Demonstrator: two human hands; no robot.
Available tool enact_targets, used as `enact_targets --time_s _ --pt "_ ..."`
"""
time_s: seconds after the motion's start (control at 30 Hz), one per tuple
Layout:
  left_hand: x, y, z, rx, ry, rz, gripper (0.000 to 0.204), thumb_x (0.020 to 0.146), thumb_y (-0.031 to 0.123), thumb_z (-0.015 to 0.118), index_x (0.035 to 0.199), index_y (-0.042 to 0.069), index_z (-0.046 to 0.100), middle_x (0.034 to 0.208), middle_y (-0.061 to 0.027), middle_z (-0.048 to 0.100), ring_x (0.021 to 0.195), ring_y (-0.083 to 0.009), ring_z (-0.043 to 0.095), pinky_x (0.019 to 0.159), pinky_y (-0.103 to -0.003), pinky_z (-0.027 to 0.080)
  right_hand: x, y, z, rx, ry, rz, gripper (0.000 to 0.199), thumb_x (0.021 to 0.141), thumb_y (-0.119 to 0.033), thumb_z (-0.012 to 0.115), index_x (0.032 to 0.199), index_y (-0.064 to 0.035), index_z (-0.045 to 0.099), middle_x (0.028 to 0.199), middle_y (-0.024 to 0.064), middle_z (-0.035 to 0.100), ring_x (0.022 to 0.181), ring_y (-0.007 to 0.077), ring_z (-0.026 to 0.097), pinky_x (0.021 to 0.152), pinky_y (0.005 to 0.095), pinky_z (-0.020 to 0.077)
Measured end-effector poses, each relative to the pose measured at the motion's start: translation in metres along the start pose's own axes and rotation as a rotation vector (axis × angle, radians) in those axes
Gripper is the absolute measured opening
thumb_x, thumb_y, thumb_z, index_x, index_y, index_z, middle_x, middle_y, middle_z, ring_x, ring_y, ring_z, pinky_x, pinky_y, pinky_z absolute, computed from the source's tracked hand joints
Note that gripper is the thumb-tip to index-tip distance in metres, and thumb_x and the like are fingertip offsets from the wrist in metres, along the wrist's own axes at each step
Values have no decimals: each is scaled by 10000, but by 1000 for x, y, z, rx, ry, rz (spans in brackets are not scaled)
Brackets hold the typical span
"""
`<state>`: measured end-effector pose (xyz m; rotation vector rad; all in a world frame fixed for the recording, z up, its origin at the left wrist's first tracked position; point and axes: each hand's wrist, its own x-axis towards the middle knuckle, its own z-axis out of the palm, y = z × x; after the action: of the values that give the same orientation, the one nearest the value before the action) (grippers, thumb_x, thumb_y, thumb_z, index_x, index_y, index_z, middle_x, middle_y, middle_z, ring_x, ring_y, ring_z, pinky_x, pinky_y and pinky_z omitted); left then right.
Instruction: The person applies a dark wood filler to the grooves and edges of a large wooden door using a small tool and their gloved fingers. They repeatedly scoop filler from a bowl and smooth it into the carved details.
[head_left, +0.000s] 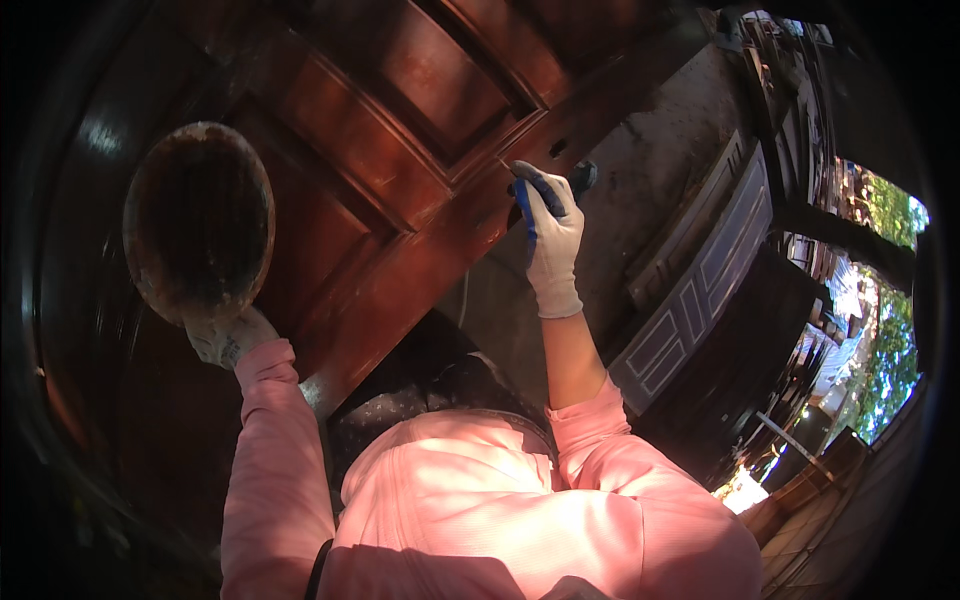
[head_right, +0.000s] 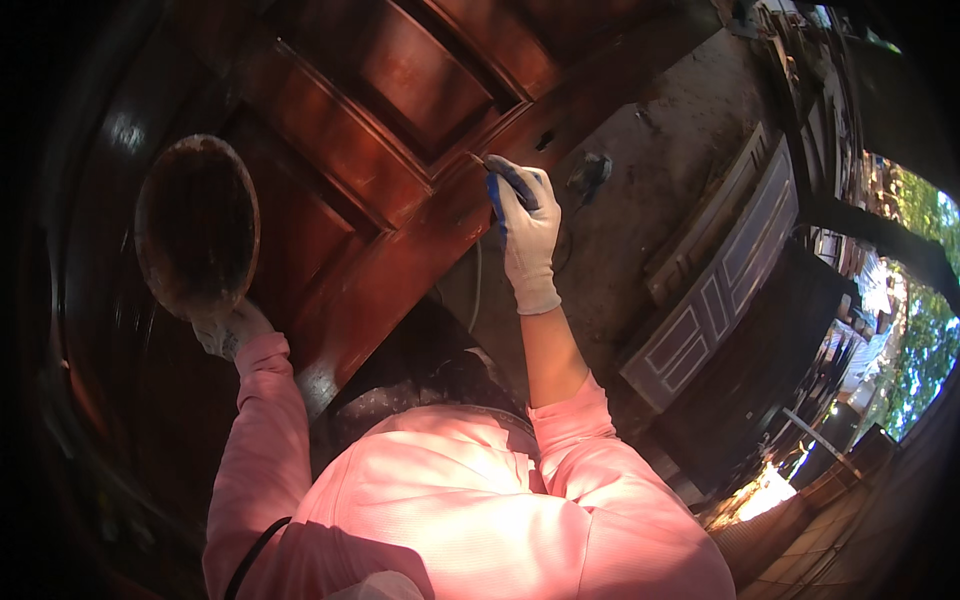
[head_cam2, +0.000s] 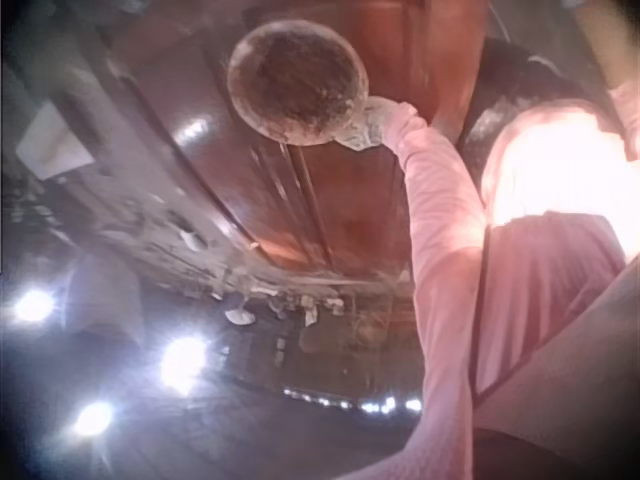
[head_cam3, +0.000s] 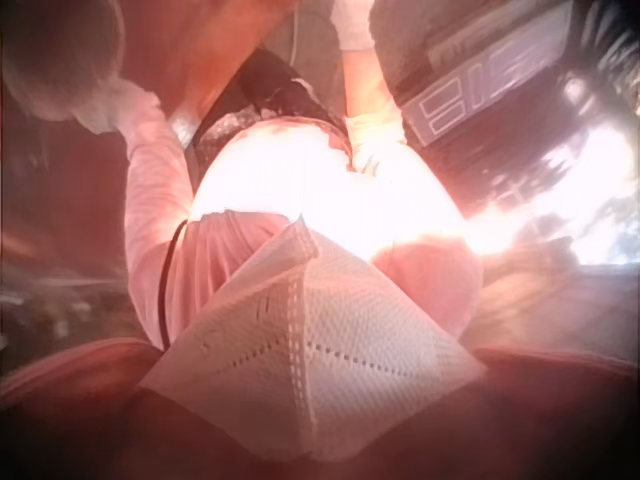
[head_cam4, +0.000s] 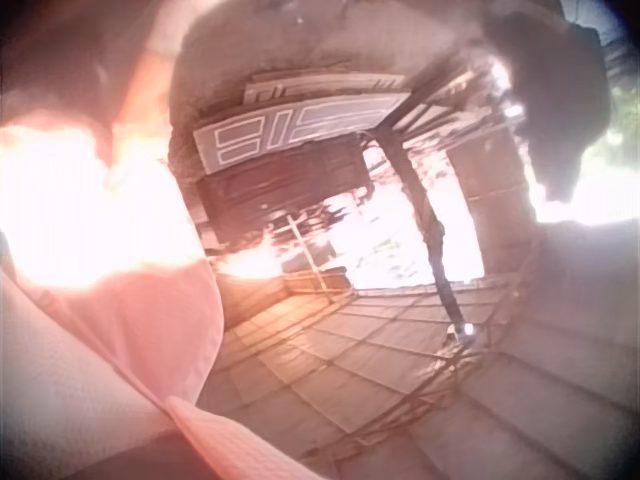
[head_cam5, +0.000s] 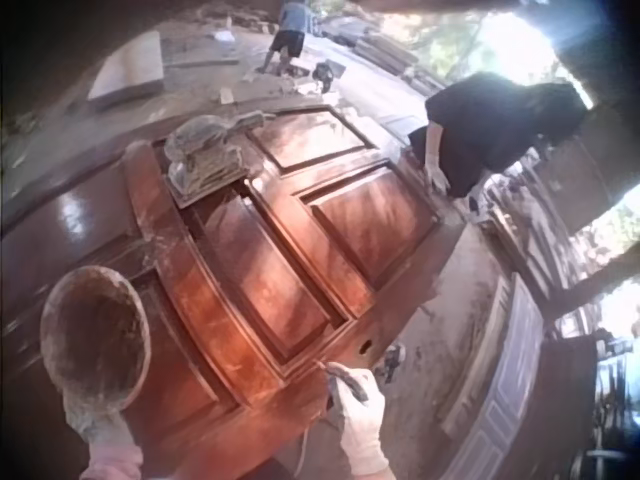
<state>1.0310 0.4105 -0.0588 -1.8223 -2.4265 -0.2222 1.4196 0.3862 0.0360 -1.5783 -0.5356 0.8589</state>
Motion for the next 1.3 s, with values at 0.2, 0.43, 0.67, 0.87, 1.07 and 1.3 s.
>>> enact_targets --time_s 0.2,0.43,0.67,0.87,1.07,1.3 --pt "-1 0 6 -20 14 -29 466 1002 387 552 1252 4 639 1262 -246 643 1196 -439 570 990 -551 460 23 1 -28 -71 249 -50 196 983 -7 650 1161 -5 730 1114 25 707 1009 88 638 934 235 504" --pt "-1 -6 8 -14 42 2 475 1010 412 547 1222 -1 645 1221 -254 654 1147 -453 598 953 -558 486 49 10 -73 -78 355 -163 205 985 -39 650 1162 22 733 1117 29 664 1043 110 628 935 251 493" --pt "1 -22 24 46 126 83 488 1019 436 544 1221 2 641 1195 -242 664 1114 -448 613 925 -556 503 83 2 -85 -447 347 -195 210 963 -39 657 1146 -1 755 1111 48 656 1052 135 633 956 273 486" --pt "5 -11 12 48 85 58 471 1013 414 574 1261 15 599 1151 -230 661 1058 -443 620 862 -556 508 87 -5 -85 -540 272 -209 215 944 -35 668 1136 -18 763 1084 40 657 1035 127 633 952 271 486" --pt "7 -13 6 67 143 114 436 1010 386 590 1246 19 593 1129 -231 656 1035 -447 619 833 -563 503 44 2 -60 -662 -92 -382 257 862 -70 698 1089 -132 801 968 45 630 925 212 584 829 337 477" --pt "6 -13 8 90 210 170 397 1006 353 609 1228 25 585 1104 -231 650 1009 -452 617 799 -570 498 -6 20 -22 -849 -262 -531 268 816 -138 755 1071 -204 804 949 18 617 943 247 569 877 391 452"
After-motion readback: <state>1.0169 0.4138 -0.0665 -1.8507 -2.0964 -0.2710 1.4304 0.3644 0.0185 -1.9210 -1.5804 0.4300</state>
